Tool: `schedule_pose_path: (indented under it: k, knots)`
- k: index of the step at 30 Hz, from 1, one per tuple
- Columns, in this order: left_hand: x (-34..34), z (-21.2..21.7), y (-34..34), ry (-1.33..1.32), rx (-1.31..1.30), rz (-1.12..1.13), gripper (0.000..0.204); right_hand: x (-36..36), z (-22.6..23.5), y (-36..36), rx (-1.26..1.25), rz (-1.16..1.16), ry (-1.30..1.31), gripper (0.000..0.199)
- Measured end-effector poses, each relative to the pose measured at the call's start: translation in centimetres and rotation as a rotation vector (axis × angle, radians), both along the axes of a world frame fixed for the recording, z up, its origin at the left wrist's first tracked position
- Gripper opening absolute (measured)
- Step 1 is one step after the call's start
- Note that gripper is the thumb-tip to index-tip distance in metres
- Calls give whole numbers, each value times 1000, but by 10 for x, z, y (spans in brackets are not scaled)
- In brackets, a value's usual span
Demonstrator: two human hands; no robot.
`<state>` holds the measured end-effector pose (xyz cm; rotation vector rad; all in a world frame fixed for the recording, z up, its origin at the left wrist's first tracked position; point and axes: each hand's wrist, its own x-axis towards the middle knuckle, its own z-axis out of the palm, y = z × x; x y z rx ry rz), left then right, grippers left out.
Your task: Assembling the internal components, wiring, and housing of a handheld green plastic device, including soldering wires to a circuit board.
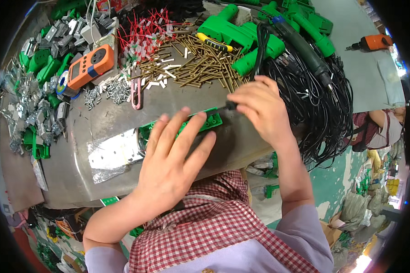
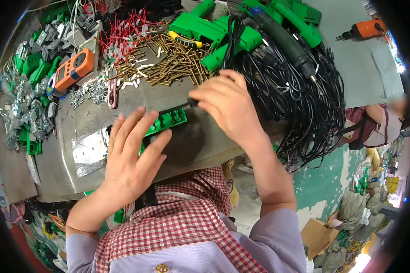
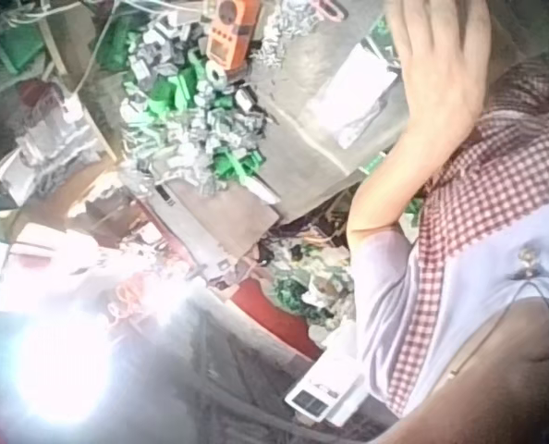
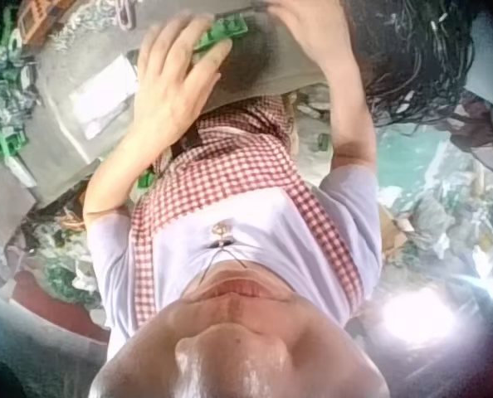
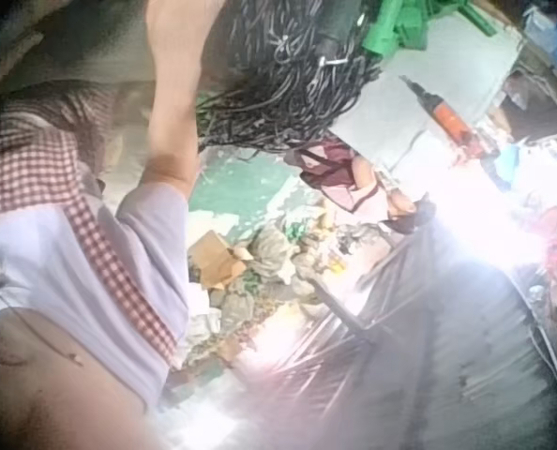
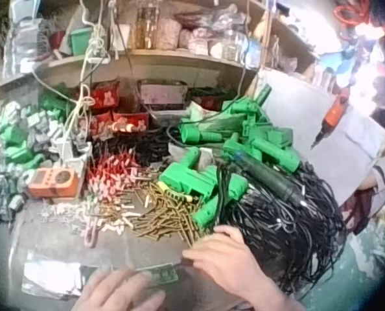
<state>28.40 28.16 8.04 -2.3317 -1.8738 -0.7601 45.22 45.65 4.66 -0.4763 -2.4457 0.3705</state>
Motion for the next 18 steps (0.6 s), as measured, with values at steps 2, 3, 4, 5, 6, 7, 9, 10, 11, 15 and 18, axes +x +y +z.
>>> schedule_pose_path:
  k: [2,3,4,5,6,7,9,10,11,15,18]
  knots:
    - [-3,-2,4,162,-131,57,57,5,-4,-9,-47,85,-29,23]
    - [-6,-5,2,157,-191,56,66,6,-7,-14,-27,111,-35,25]
    - [-7,-6,-1,152,-192,55,66,5,-11,-15,-28,109,-40,25]
    - [-7,-6,-2,78,-225,43,65,4,-15,-16,-68,70,-22,25]
    - [-8,-6,-3,4,-257,31,64,4,-17,-16,-107,30,-3,25]
    - [-9,-6,-4,1,-259,30,64,1,-14,-11,-93,-4,-30,23]
    - [-11,-7,-4,87,-259,-11,65,-4,-15,-7,-94,22,-31,23]
    - [-12,-9,-4,82,-260,-8,65,-6,-15,-5,-93,54,-29,22]
    - [-13,-12,-5,80,-281,-14,66,-7,-16,-3,-103,58,-52,21]
    - [-12,-15,-6,91,-315,-10,66,-5,-5,-3,-62,101,-165,21]
    - [-22,-19,-11,53,-353,-91,64,3,-8,-4,-54,213,-309,21]
